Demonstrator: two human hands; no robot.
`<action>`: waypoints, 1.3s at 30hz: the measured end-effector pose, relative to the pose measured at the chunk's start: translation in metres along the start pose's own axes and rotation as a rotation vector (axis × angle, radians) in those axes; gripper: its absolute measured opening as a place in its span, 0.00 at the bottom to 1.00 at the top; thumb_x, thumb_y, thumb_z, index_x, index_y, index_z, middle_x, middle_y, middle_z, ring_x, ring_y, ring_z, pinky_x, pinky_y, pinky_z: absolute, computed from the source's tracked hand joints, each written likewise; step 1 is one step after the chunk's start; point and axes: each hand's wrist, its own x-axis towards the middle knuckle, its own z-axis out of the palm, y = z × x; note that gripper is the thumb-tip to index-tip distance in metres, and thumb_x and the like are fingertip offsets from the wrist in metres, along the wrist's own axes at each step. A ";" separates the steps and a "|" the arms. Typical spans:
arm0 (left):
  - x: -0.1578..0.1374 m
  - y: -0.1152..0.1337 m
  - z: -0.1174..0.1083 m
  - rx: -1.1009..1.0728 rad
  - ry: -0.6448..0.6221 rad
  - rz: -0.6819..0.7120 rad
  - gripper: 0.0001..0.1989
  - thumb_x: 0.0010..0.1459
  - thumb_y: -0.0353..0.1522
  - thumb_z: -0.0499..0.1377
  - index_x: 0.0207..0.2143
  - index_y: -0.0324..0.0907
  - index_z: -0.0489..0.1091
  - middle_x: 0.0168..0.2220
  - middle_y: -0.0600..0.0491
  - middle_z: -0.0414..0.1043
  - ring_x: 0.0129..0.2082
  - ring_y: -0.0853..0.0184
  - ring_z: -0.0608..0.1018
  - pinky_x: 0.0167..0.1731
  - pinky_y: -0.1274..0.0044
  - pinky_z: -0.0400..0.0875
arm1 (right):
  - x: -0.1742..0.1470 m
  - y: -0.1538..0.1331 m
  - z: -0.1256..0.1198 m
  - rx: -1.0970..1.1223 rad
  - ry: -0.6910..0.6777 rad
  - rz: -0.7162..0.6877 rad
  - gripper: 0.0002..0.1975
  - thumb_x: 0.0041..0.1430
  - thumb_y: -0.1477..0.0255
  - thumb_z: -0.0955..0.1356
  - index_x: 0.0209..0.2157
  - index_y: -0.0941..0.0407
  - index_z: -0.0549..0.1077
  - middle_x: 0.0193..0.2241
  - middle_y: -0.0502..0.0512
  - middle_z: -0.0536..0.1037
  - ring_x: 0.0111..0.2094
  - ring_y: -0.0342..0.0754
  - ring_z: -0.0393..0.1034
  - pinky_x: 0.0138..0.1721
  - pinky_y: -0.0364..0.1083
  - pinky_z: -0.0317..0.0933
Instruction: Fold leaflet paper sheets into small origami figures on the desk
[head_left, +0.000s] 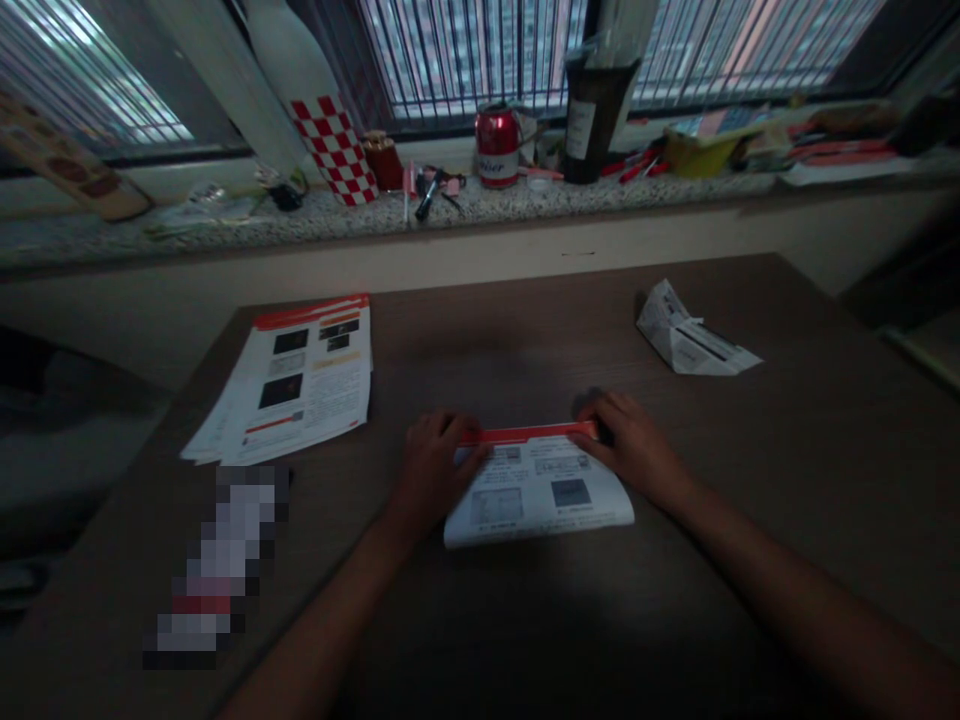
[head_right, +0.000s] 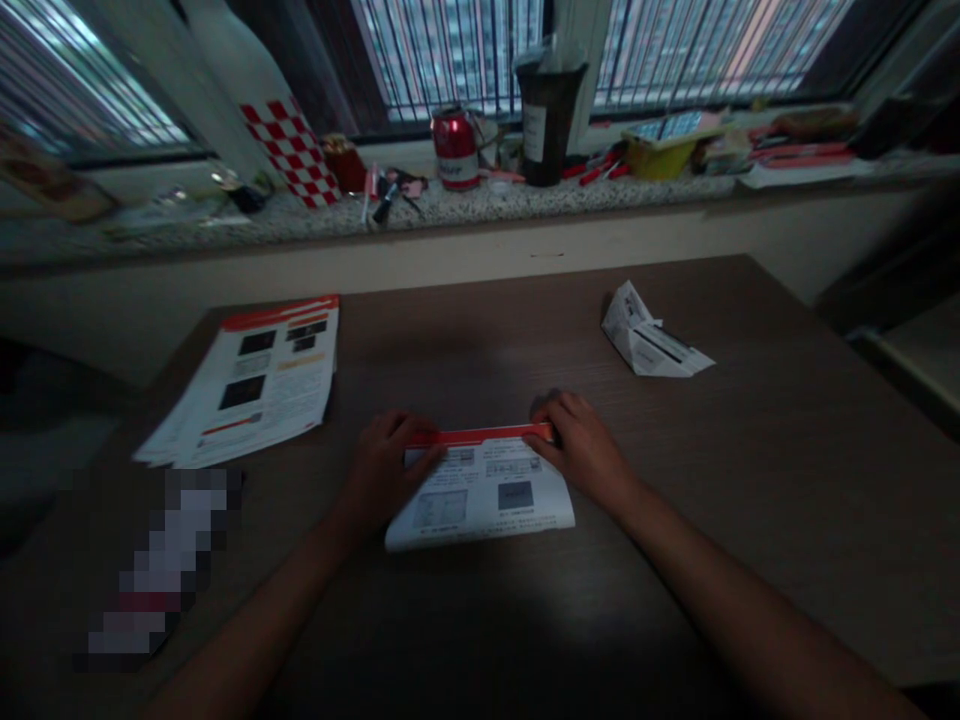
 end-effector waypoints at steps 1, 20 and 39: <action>0.000 0.000 0.000 0.001 -0.001 -0.001 0.07 0.67 0.35 0.63 0.46 0.45 0.74 0.47 0.47 0.72 0.49 0.54 0.74 0.51 0.62 0.68 | 0.000 0.000 0.000 0.003 -0.001 0.004 0.07 0.67 0.66 0.72 0.42 0.53 0.73 0.41 0.58 0.76 0.44 0.58 0.71 0.46 0.55 0.65; 0.000 -0.001 0.002 0.032 0.023 0.020 0.08 0.67 0.36 0.64 0.46 0.45 0.73 0.47 0.47 0.73 0.47 0.54 0.74 0.49 0.63 0.69 | 0.003 -0.004 -0.004 -0.017 -0.005 0.023 0.05 0.66 0.67 0.72 0.40 0.52 0.74 0.39 0.58 0.76 0.42 0.56 0.72 0.44 0.53 0.66; 0.002 0.008 -0.003 0.059 0.002 -0.002 0.08 0.66 0.37 0.64 0.44 0.44 0.73 0.46 0.47 0.73 0.47 0.53 0.74 0.49 0.61 0.68 | 0.002 -0.004 -0.009 -0.036 -0.028 0.026 0.05 0.68 0.67 0.71 0.40 0.53 0.73 0.39 0.57 0.74 0.41 0.55 0.72 0.42 0.52 0.66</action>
